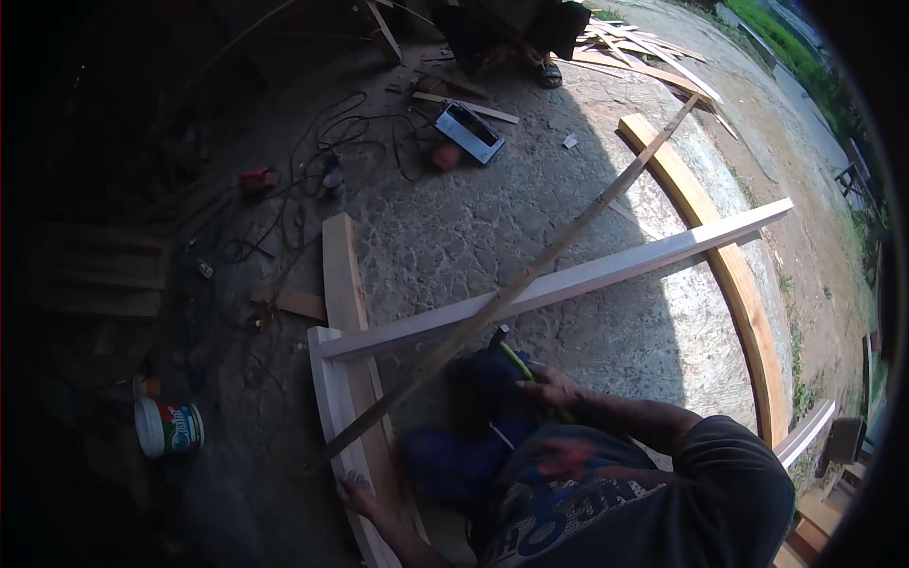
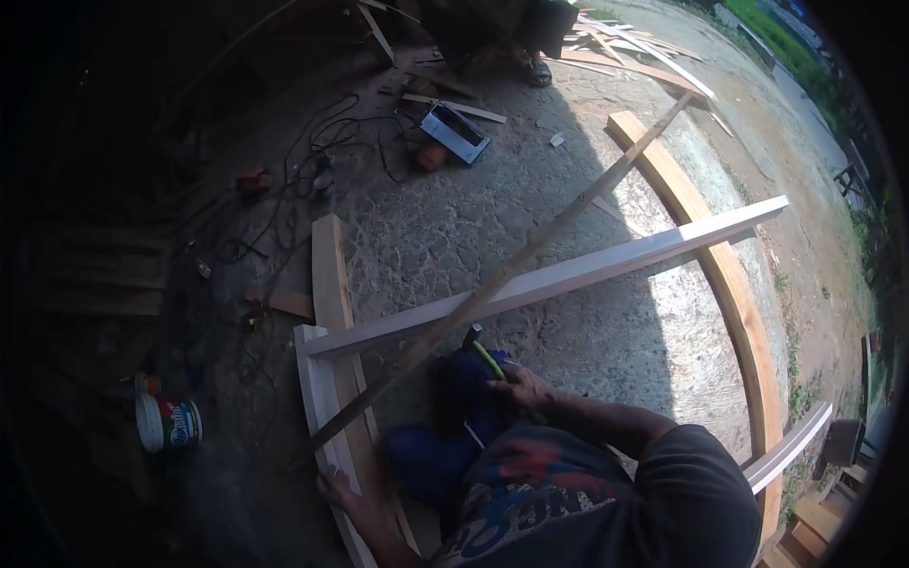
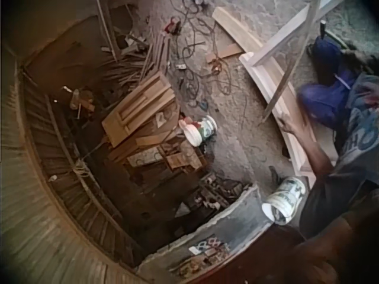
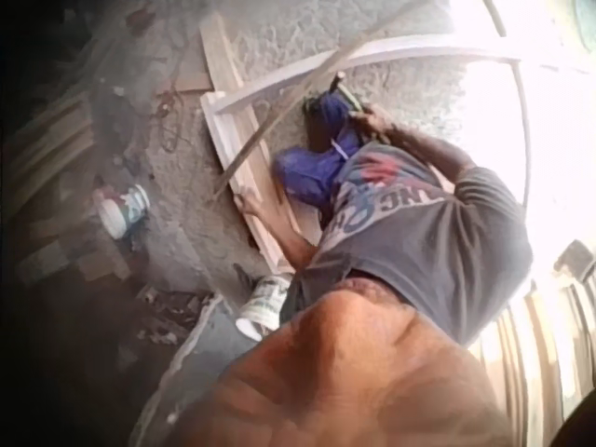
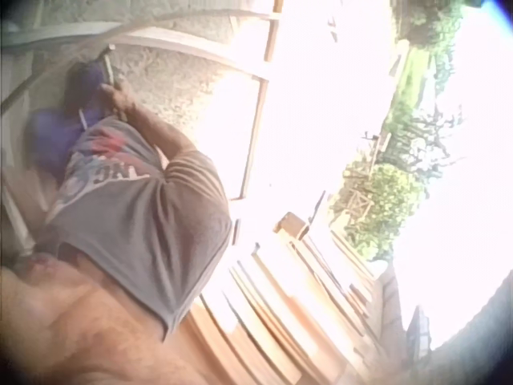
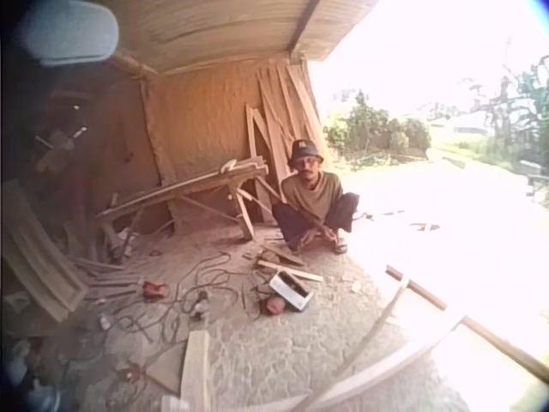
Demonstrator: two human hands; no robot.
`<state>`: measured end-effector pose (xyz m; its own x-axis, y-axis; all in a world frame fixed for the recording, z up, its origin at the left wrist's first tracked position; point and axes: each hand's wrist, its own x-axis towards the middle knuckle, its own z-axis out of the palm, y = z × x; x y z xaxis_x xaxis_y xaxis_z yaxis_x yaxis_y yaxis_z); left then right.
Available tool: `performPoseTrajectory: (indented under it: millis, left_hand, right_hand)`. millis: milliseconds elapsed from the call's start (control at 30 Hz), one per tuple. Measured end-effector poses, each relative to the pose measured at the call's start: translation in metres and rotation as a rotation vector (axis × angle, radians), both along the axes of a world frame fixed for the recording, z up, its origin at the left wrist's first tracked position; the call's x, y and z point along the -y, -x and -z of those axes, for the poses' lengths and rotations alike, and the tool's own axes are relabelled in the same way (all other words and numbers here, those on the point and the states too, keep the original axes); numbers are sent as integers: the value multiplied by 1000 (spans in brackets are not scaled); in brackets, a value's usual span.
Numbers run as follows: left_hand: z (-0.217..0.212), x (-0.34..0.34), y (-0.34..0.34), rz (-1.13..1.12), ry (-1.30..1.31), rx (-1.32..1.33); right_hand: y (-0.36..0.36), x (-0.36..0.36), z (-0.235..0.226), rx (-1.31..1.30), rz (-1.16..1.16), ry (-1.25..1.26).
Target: The person carries a long wooden plank into a workshop and places it on a partially assembled wooden frame. They then use a hammer to drive nails into the frame, securing the plank in place.
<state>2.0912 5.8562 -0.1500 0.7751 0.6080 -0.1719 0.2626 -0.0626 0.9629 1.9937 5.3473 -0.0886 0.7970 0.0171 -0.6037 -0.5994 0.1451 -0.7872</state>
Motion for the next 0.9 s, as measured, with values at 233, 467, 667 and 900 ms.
performPoseTrajectory:
  millis: [233, 467, 667, 900]
  left_hand:
    - [-64, -90, 2, 85, -1085, -242]
    - [-104, -69, -33, 434, -1179, -294]
    - [-71, -83, -70, 471, -706, -14]
    - [-56, -98, -91, 143, -1051, -38]
  right_hand:
    - [-2, -1, -7, 12, 6, 20]
    - [-7, -8, 12, 28, -5, 88]
    - [-3, -6, 23, 79, -13, 51]
    - [-4, -7, 24, 73, -20, 134]
